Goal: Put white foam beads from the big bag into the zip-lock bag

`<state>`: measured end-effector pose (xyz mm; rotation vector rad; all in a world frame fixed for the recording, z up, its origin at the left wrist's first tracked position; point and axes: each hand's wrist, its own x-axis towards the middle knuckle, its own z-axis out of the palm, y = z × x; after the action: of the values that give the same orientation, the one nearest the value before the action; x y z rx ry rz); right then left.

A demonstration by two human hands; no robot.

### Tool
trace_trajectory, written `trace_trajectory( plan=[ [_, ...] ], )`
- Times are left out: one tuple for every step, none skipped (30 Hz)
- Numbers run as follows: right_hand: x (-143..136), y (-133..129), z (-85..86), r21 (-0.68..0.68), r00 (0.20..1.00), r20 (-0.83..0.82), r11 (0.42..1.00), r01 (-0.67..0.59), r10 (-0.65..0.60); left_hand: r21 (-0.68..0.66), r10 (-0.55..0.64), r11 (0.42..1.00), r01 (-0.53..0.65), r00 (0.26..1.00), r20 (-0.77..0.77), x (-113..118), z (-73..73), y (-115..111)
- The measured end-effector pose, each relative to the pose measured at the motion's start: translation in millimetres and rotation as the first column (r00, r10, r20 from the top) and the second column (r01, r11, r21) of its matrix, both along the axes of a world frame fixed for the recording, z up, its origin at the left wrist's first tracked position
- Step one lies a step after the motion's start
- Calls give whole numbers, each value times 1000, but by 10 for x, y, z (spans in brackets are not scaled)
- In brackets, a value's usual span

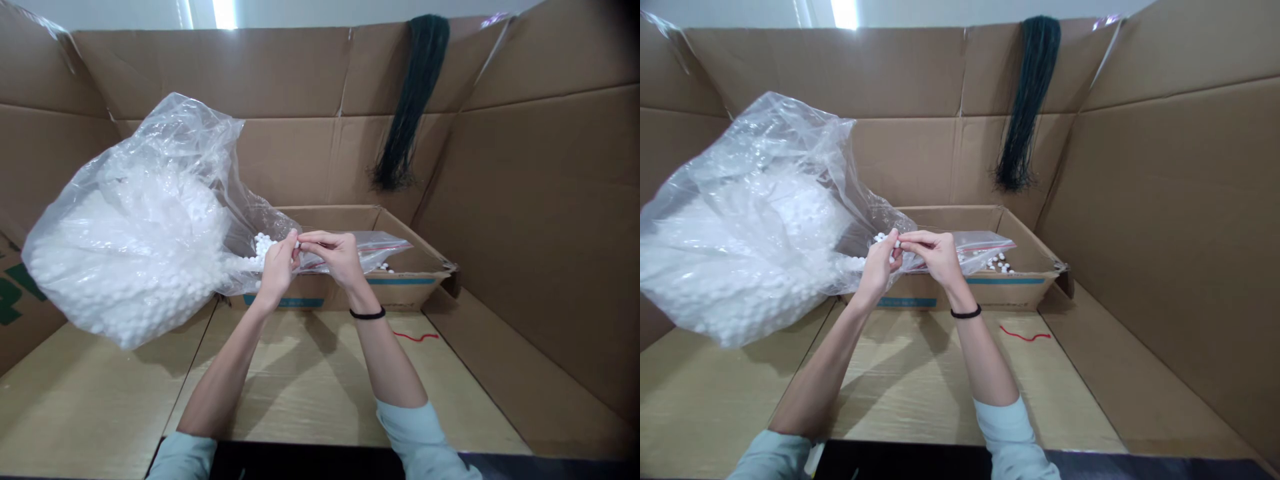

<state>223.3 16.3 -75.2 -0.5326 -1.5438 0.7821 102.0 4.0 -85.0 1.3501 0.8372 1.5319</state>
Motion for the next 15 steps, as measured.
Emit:
trace_trajectory(
  plan=[
    [6,0,4,-5,1000,3,1000,-3,3,7,0,1000,0,1000,-26,-3,2,0],
    [12,-1,9,-10,1000,8,1000,-9,9,14,2,1000,-1,999,-48,-7,5,-2],
    [17,-1,14,-15,1000,11,1000,-17,17,19,5,1000,-3,998,-67,-11,9,-5],
    [21,-2,19,-19,1000,12,1000,-25,25,24,7,1000,-5,997,-82,-14,11,-9],
    [23,-4,23,-21,999,10,999,-31,32,30,12,1000,-9,995,-97,-15,13,-13],
    [23,-7,27,-21,999,6,999,-35,35,35,18,999,-15,994,-111,-15,15,-17],
    [21,-9,29,-20,999,3,999,-35,35,40,29,999,-24,992,-125,-13,15,-21],
    [18,-12,30,-20,1000,0,999,-30,30,45,41,998,-36,990,-138,-9,15,-25],
    [13,-15,29,-22,1000,-1,1000,-22,22,50,57,997,-51,987,-148,-4,14,-30],
    [8,-16,27,-26,1000,1,1000,-11,12,57,75,996,-67,985,-156,2,12,-34],
    [1,-16,23,-32,1000,3,999,1,-1,63,92,995,-82,982,-163,9,8,-38],
    [-7,-13,17,-38,1000,2,999,15,-15,70,109,993,-98,979,-172,16,4,-41],
    [-15,-8,9,-42,1000,-3,999,27,-27,79,127,990,-115,975,-183,23,-2,-43],
    [-23,-1,-1,-44,999,-9,998,34,-34,88,148,987,-133,969,-197,29,-8,-43],
    [-31,7,-11,-45,999,-18,998,37,-38,97,170,984,-152,962,-214,33,-15,-42]
  ],
)
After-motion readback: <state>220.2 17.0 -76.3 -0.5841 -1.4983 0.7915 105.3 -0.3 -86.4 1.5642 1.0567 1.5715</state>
